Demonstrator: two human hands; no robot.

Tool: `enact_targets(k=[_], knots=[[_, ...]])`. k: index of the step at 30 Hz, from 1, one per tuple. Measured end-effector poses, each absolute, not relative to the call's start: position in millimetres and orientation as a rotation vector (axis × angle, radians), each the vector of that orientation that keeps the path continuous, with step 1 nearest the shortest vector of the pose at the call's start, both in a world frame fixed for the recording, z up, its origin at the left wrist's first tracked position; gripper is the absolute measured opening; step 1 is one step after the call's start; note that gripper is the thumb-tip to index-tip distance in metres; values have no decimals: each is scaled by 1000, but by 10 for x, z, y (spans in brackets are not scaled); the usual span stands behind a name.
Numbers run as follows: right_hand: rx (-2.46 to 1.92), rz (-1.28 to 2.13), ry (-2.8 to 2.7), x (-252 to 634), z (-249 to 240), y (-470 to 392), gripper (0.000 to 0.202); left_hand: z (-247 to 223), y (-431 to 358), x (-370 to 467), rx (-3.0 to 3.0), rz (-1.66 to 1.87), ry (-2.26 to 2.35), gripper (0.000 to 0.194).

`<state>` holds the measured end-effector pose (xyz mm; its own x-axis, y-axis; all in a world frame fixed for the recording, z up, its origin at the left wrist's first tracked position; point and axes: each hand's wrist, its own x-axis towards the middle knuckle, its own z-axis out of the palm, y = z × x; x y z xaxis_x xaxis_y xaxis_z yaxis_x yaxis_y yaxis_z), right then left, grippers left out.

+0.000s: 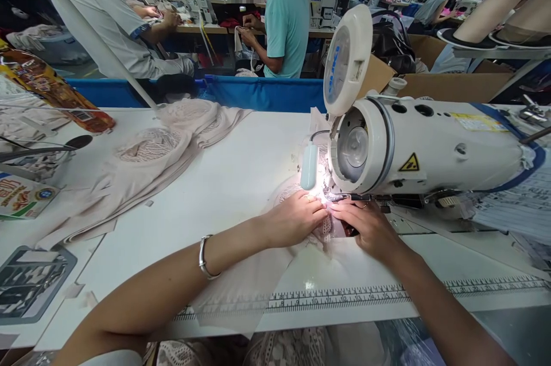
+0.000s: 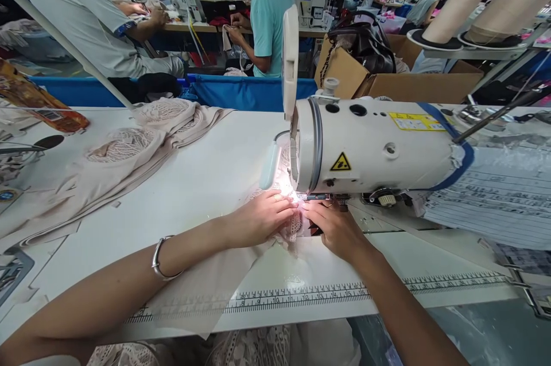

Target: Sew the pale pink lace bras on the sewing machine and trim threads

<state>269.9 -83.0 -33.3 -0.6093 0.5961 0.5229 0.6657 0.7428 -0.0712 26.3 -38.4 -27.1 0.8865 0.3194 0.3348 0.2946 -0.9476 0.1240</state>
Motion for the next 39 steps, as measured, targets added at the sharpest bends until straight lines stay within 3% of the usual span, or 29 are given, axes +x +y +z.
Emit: enact_targets(k=[10,17,23,29,35,39], knots=[[-942,-190,-2438,2653,-302,-853,60,-265,-351,258,3018,576,580,24],[-968,-204,-2420,2659,-345,-830,68,-237,-355,266,3080,547,593,26],[-918,-199,-2426,2649,-297,-860,53,-204,-361,265,3136,522,610,23],[-997,-157,-2409,2673,-363,-838,64,-208,-376,252,3150,531,625,14],[-968,-224,-2407,2672,-373,-858,51,-172,-417,268,3160,490,621,21],[-981,-234,-2408,2684,-361,-863,55,-162,-427,269,3182,488,644,20]])
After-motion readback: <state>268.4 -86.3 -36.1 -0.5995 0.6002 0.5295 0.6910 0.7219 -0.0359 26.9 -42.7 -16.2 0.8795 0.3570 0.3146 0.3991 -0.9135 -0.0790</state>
